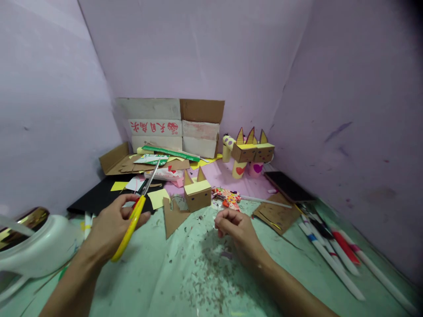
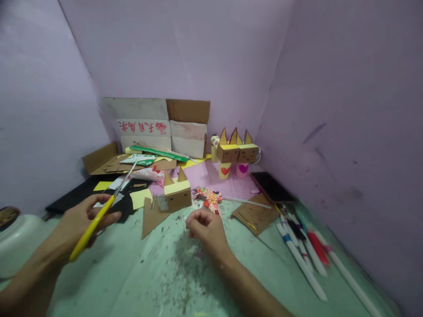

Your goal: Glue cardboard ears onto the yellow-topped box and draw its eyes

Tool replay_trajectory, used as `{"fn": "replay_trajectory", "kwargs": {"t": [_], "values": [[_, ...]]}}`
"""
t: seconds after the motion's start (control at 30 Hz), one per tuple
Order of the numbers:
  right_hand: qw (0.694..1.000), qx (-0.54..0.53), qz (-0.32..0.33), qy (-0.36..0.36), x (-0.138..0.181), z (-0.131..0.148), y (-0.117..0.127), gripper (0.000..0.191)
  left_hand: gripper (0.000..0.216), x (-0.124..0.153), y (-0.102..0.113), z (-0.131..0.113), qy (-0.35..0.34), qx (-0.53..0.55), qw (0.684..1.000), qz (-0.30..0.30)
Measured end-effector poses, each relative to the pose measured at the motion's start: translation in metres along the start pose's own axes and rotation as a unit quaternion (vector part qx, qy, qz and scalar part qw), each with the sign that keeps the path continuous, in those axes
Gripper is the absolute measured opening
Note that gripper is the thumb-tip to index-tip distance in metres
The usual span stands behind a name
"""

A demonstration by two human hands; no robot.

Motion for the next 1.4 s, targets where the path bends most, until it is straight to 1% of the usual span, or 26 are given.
{"fn": "replay_trajectory", "kwargs": {"t": [0.03, 0.1, 0.13, 0.17, 0.23, 0.27, 0.37, 0.4, 0.47, 0.57, 0.67, 0.73, 0.87, 0.93, 1.0, 1.07, 1.13, 1.2, 1.23, 1.27, 1.33, 1.4], "values": [[1.0, -0.002, 0.003, 0.003, 0.001, 0.001, -0.001, 0.012, 0.044, 0.006, -0.009, -0.009, -0.013, 0.045, 0.999, 0.005], [1.0, -0.009, 0.015, 0.007, 0.004, 0.003, -0.003, 0.012, 0.031, 0.022, -0.03, -0.04, -0.111, 0.106, 0.988, 0.017], [1.0, -0.014, 0.022, 0.008, 0.005, 0.004, -0.004, 0.013, 0.027, 0.031, -0.039, -0.052, -0.146, 0.113, 0.983, 0.021], [0.999, -0.019, 0.031, 0.01, 0.006, 0.005, -0.005, 0.013, 0.029, 0.04, -0.049, -0.062, -0.174, 0.111, 0.978, 0.027], [0.998, -0.028, 0.047, 0.015, 0.007, 0.007, -0.005, 0.014, 0.032, 0.054, -0.065, -0.073, -0.206, 0.103, 0.972, 0.039], [0.998, -0.031, 0.055, 0.021, 0.007, 0.009, -0.005, 0.015, 0.032, 0.058, -0.072, -0.075, -0.211, 0.098, 0.971, 0.048], [0.996, -0.029, 0.079, 0.036, 0.006, 0.015, -0.004, 0.016, 0.033, 0.059, -0.086, -0.062, -0.176, 0.111, 0.975, 0.074], [0.995, -0.027, 0.085, 0.037, 0.006, 0.017, -0.004, 0.015, 0.036, 0.057, -0.089, -0.056, -0.159, 0.134, 0.975, 0.084], [0.995, -0.015, 0.091, 0.036, 0.006, 0.021, -0.004, 0.015, 0.041, 0.055, -0.094, -0.052, -0.146, 0.198, 0.964, 0.102], [0.994, 0.017, 0.107, 0.023, 0.009, 0.022, -0.009, 0.013, 0.038, 0.052, -0.094, -0.053, -0.128, 0.263, 0.95, 0.112], [0.988, 0.046, 0.146, -0.011, 0.014, 0.012, -0.023, 0.009, 0.028, 0.052, -0.089, -0.056, -0.099, 0.29, 0.946, 0.104], [0.983, 0.067, 0.17, -0.028, 0.018, 0.002, -0.032, 0.006, 0.026, 0.051, -0.09, -0.058, -0.085, 0.334, 0.931, 0.122], [0.976, 0.108, 0.184, -0.048, 0.023, -0.013, -0.041, 0.004, 0.035, 0.05, -0.104, -0.06, -0.08, 0.424, 0.882, 0.19], [0.975, 0.115, 0.183, -0.058, 0.025, -0.017, -0.042, 0.004, 0.039, 0.05, -0.109, -0.06, -0.084, 0.438, 0.87, 0.208], [0.974, 0.119, 0.181, -0.065, 0.025, -0.019, -0.042, 0.004, 0.04, 0.051, -0.114, -0.059, -0.073, 0.45, 0.861, 0.225], [0.974, 0.121, 0.18, -0.07, 0.023, -0.02, -0.041, 0.004, 0.04, 0.053, -0.119, -0.057, -0.055, 0.468, 0.851, 0.234], [0.973, 0.128, 0.174, -0.078, 0.019, -0.025, -0.037, 0.005, 0.039, 0.053, -0.123, -0.053, -0.028, 0.494, 0.838, 0.23], [0.972, 0.152, 0.156, -0.091, 0.013, -0.031, -0.031, 0.005, 0.041, 0.051, -0.128, -0.047, -0.002, 0.532, 0.816, 0.225], [0.971, 0.17, 0.141, -0.095, 0.009, -0.033, -0.026, 0.004, 0.043, 0.05, -0.131, -0.045, 0.006, 0.555, 0.799, 0.23], [0.971, 0.184, 0.123, -0.094, 0.005, -0.034, -0.021, 0.004, 0.047, 0.05, -0.134, -0.046, 0.006, 0.58, 0.776, 0.248], [0.976, 0.189, 0.085, -0.072, -0.001, -0.027, -0.012, 0.005, 0.055, 0.053, -0.142, -0.052, 0.007, 0.619, 0.717, 0.319], [0.985, 0.16, 0.053, -0.035, -0.004, -0.013, -0.005, 0.006, 0.054, 0.063, -0.151, -0.061, 0.024, 0.637, 0.646, 0.419]]}}
Point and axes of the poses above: each hand's wrist, its own x-axis away from the middle knuckle, its own y-axis out of the back of the hand, z = x × y, the point moved 9 cm from there along -x, towards the middle knuckle, and after that the axes turned 5 degrees about -y, right-handed, at the moved point
